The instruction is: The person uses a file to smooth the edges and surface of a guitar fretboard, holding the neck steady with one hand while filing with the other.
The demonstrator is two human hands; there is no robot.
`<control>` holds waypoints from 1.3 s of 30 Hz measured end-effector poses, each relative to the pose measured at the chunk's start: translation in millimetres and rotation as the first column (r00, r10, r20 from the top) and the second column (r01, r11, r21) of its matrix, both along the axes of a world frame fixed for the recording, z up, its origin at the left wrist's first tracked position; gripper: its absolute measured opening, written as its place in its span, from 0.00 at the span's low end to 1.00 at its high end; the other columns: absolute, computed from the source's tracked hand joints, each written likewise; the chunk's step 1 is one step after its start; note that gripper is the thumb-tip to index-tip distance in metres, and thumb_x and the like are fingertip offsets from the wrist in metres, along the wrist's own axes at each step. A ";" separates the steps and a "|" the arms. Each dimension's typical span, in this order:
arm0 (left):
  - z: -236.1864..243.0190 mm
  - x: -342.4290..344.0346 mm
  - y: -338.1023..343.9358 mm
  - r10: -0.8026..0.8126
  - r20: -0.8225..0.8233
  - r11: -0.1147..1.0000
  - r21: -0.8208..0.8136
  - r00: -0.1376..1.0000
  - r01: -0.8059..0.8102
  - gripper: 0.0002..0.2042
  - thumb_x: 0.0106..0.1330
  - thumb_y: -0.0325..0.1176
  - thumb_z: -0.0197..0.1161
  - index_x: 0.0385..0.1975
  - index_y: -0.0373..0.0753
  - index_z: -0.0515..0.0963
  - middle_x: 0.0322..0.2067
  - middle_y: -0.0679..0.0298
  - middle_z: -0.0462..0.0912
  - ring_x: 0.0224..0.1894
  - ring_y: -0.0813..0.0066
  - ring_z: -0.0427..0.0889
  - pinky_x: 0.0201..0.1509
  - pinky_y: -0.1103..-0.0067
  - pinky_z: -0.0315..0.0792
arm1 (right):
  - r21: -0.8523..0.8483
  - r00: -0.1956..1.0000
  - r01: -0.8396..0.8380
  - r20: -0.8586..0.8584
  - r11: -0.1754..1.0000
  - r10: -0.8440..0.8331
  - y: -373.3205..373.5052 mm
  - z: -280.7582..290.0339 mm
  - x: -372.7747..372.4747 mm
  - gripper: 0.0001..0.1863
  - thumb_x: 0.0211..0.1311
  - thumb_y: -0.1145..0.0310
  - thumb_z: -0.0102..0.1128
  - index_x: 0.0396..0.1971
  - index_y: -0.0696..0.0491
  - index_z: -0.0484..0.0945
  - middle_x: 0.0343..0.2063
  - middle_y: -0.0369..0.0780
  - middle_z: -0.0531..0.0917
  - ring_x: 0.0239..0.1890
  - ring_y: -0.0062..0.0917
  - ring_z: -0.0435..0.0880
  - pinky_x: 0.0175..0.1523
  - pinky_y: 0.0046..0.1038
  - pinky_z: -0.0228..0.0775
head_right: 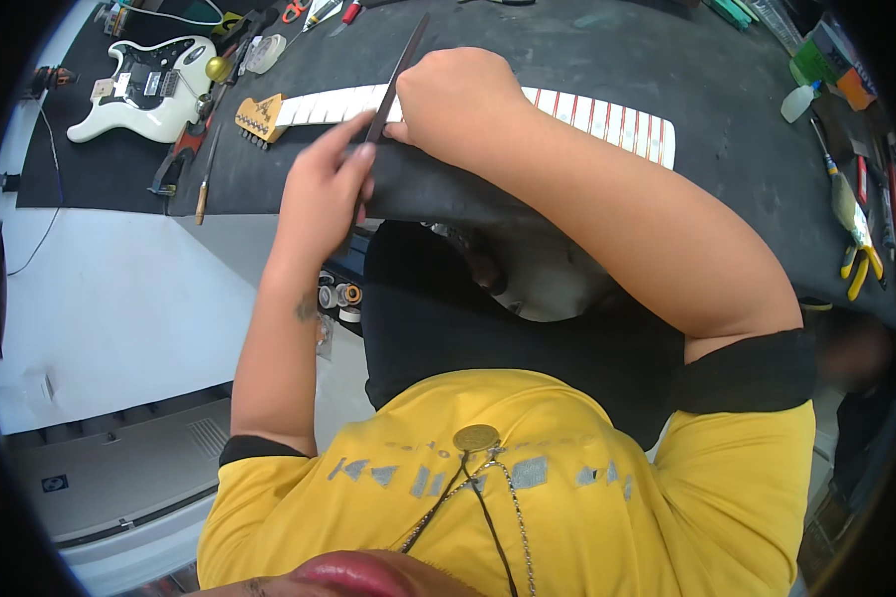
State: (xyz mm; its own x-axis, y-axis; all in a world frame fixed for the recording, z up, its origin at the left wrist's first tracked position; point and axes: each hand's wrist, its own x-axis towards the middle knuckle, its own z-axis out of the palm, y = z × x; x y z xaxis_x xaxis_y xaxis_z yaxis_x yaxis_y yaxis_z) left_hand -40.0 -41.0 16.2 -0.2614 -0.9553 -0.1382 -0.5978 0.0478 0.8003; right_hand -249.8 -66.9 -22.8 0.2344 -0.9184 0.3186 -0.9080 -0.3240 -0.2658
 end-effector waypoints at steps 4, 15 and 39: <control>-16.6 56.8 89.1 0.050 0.032 0.999 -0.014 0.998 -0.050 0.25 0.84 0.25 0.60 0.79 0.39 0.78 0.23 0.72 0.77 0.22 0.87 0.73 0.27 0.81 0.69 | -0.033 0.999 0.033 0.004 0.999 -0.033 3.2 -4.3 -2.9 0.30 0.66 0.39 0.79 0.30 0.57 0.92 0.31 0.48 0.92 0.38 0.45 0.95 0.45 0.43 0.89; 7.1 -0.5 1.8 0.007 0.121 0.999 -0.054 0.993 -0.001 0.23 0.85 0.32 0.61 0.77 0.40 0.81 0.24 0.69 0.80 0.20 0.83 0.76 0.26 0.78 0.70 | -0.019 1.000 -0.016 0.002 1.000 0.016 2.2 4.1 0.7 0.31 0.66 0.38 0.78 0.31 0.57 0.93 0.34 0.49 0.94 0.41 0.45 0.96 0.46 0.41 0.90; -15.6 78.8 119.5 0.015 0.065 0.996 -0.091 0.998 -0.009 0.25 0.84 0.25 0.60 0.79 0.36 0.77 0.22 0.72 0.77 0.21 0.87 0.72 0.27 0.82 0.70 | 0.010 0.999 0.023 -0.042 1.000 -0.023 1.6 -2.2 4.3 0.32 0.67 0.38 0.77 0.31 0.58 0.92 0.34 0.48 0.93 0.42 0.45 0.96 0.46 0.42 0.90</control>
State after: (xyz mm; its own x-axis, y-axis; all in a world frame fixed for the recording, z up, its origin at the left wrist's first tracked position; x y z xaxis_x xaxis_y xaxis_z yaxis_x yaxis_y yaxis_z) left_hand 38.7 78.5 0.6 -0.2431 -0.9677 -0.0675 -0.6494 0.1107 0.7523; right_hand -245.4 -65.3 -25.0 0.2263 -0.9270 0.2991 -0.9254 -0.3004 -0.2310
